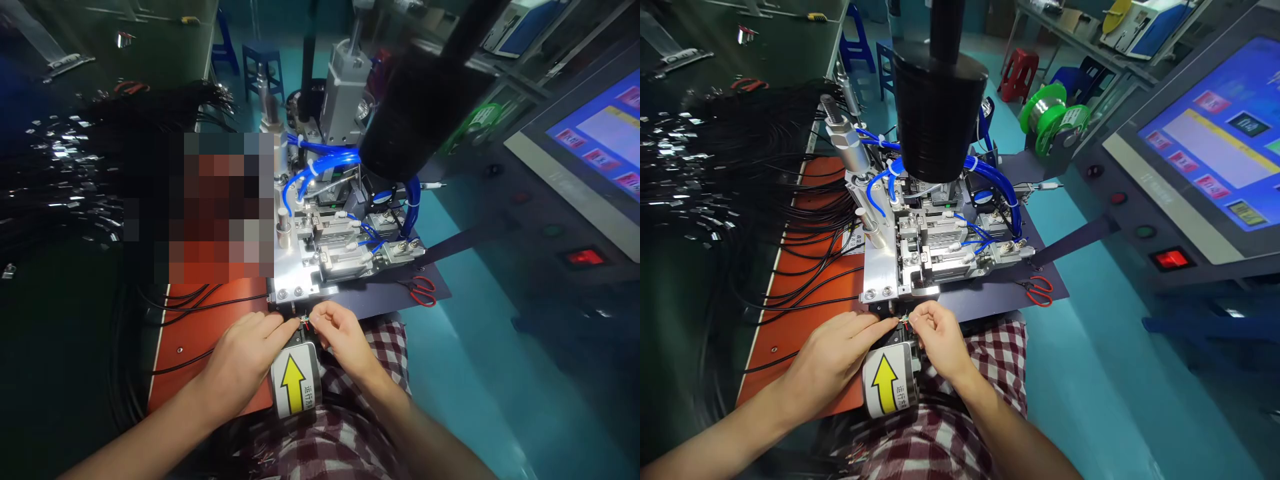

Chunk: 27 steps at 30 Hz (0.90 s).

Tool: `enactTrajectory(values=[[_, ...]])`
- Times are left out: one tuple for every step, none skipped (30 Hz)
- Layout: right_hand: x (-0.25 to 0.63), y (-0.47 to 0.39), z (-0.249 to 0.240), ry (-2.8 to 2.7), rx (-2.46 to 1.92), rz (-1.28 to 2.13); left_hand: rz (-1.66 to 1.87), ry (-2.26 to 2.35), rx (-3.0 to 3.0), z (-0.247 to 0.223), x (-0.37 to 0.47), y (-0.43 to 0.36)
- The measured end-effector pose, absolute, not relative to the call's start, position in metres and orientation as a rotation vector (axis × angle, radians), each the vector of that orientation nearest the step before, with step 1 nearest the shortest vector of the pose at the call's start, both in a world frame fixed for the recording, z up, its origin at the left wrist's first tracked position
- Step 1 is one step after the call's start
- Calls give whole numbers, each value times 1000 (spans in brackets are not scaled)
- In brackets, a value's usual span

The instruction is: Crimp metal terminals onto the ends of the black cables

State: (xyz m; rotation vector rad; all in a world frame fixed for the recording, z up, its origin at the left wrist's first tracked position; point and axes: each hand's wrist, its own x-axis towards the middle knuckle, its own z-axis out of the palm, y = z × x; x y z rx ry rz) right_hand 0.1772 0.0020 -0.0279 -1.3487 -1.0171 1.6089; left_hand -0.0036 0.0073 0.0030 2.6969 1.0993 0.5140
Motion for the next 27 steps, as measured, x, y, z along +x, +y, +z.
enactTrajectory(values=[[177, 2, -28, -1023, -1346, 1606, 515, 1097, 2693, 3, -4, 8], [178, 2, -29, -1028, -1344, 1603, 519, 1093, 2687, 3, -4, 8], [178, 2, -29, -1032, -1343, 1601, 526, 1092, 2680, 3, -5, 7], [178, 2, -29, -1033, -1343, 1600, 534, 1092, 2676, 3, -5, 7], [178, 2, -30, -1034, -1342, 1601, 540, 1094, 2672, 3, -6, 7], [178, 2, -30, -1034, -1341, 1601, 543, 1094, 2672, 3, -6, 7], [178, 2, -30, -1033, -1339, 1602, 538, 1096, 2672, 4, -6, 6], [178, 2, -29, -1032, -1337, 1603, 529, 1096, 2672, 4, -7, 6], [178, 2, -29, -1030, -1335, 1603, 519, 1098, 2670, 4, -7, 6], [178, 2, -29, -1026, -1334, 1602, 510, 1098, 2667, 3, -7, 6], [178, 2, -28, -1023, -1334, 1601, 506, 1097, 2664, 3, -7, 6], [178, 2, -28, -1020, -1335, 1602, 504, 1094, 2660, 3, -6, 6], [178, 2, -28, -1018, -1336, 1604, 505, 1093, 2657, 2, -6, 7], [177, 2, -28, -1016, -1337, 1606, 508, 1091, 2654, 2, -6, 7], [177, 2, -28, -1015, -1337, 1608, 509, 1088, 2652, 2, -6, 7], [177, 2, -29, -1015, -1337, 1609, 508, 1086, 2651, 2, -6, 8], [177, 2, -29, -1016, -1337, 1608, 509, 1085, 2651, 2, -6, 8], [177, 2, -29, -1017, -1338, 1606, 513, 1084, 2652, 2, -6, 8], [177, 2, -29, -1022, -1338, 1603, 519, 1083, 2652, 3, -5, 8], [177, 2, -29, -1026, -1339, 1601, 523, 1083, 2651, 3, -5, 7], [177, 2, -29, -1029, -1340, 1600, 526, 1087, 2648, 3, -5, 7], [177, 2, -29, -1029, -1339, 1601, 530, 1090, 2645, 3, -5, 7], [177, 2, -29, -1028, -1338, 1602, 530, 1093, 2643, 3, -5, 7], [177, 2, -28, -1026, -1336, 1604, 529, 1096, 2642, 3, -5, 7], [177, 2, -28, -1023, -1334, 1606, 530, 1096, 2644, 3, -6, 7], [177, 2, -29, -1021, -1333, 1607, 533, 1097, 2647, 2, -6, 7], [177, 2, -29, -1020, -1334, 1607, 536, 1096, 2650, 2, -6, 7]])
